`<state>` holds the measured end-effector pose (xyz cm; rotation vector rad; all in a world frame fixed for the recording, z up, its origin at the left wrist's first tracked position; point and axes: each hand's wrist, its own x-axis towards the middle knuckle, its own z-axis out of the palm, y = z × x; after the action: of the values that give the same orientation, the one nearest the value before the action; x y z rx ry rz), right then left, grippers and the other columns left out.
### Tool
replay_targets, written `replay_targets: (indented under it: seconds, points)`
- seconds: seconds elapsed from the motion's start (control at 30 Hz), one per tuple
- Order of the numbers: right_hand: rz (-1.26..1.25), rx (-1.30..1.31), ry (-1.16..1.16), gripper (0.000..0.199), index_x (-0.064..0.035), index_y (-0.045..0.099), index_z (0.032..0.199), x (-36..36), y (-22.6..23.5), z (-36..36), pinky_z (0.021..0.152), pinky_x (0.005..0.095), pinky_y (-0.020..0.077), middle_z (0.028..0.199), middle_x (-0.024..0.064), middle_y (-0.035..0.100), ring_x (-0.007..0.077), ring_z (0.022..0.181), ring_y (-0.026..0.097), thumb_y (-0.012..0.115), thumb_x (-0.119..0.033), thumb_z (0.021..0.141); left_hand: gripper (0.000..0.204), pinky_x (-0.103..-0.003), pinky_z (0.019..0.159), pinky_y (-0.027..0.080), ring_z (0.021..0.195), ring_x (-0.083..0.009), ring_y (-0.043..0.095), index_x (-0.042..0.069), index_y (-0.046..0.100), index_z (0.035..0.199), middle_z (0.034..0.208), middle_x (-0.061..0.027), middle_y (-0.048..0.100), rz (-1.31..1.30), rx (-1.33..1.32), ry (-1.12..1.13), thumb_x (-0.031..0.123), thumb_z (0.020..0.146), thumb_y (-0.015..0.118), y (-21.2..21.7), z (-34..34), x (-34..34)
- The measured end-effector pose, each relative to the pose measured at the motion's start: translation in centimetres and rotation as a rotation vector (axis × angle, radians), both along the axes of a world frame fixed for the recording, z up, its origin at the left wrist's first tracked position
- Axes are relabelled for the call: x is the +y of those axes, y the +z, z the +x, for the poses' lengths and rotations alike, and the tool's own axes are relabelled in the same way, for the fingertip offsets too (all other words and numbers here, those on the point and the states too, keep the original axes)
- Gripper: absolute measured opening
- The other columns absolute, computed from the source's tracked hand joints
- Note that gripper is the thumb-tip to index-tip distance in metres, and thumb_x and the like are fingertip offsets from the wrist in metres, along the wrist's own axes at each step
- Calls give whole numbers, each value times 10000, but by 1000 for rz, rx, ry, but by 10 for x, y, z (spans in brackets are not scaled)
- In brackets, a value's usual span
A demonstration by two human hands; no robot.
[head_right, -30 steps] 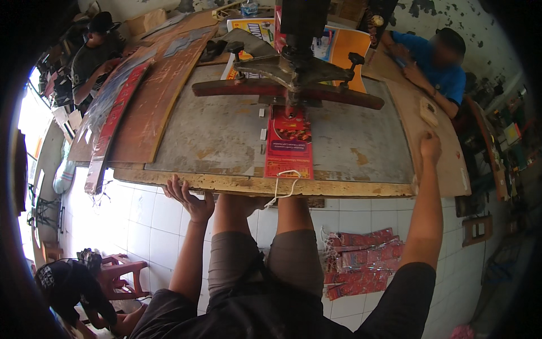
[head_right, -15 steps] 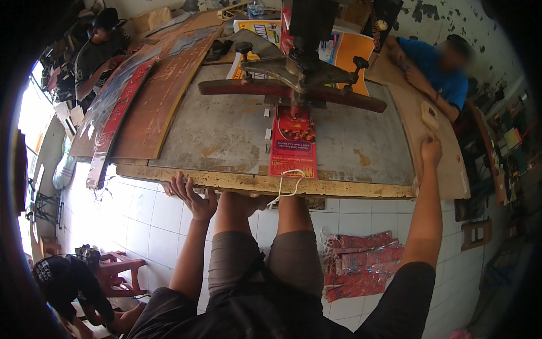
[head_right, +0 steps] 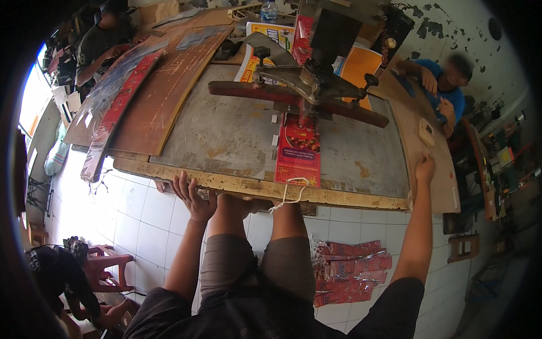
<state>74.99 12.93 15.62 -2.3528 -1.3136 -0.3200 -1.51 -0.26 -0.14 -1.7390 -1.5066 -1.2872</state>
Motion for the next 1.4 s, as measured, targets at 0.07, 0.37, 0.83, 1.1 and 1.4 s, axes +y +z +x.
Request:
replay_targets:
  seconds: [0.07,0.37,0.83,1.1,1.4]
  points:
    - [39,26,39,354,-31,688,1418,-15,3,-6,1136,487,504,1401,213,689,388,1338,638,602,-212,1126,696,-768,1265,198,1562,-589,287,67,437,1481,1659,-290,390,18,-23,-22,230,881,749,-4,2,2]
    - [159,142,856,423,-50,667,1425,-114,27,-299,1248,487,398,1574,154,594,348,1490,528,716,-283,1075,715,-768,1277,171,1564,-569,308,83,452,1503,1653,-268,416,-8,-8,-31,245,876,756,-2,-1,-3]
    - [-183,139,1131,661,-77,559,1606,-121,48,-407,1272,476,411,1717,121,479,354,1570,466,784,-304,1027,627,-677,1323,149,1603,-480,345,89,566,1512,1676,-195,482,-30,-82,-92,257,929,725,14,0,-10]
    - [-115,-16,1132,562,-122,592,1589,-127,38,-402,1250,483,430,1677,119,528,360,1544,488,712,-294,1068,619,-635,1333,166,1607,-429,373,109,611,1509,1683,-151,496,-68,-121,-115,232,911,713,21,0,-17]
    - [157,97,935,425,-46,717,1416,-196,10,-285,1042,408,597,1517,124,652,314,1371,630,637,68,1016,707,-648,1333,176,1610,-438,360,93,536,1568,1685,-162,484,-62,-121,-137,165,892,728,32,3,-21]
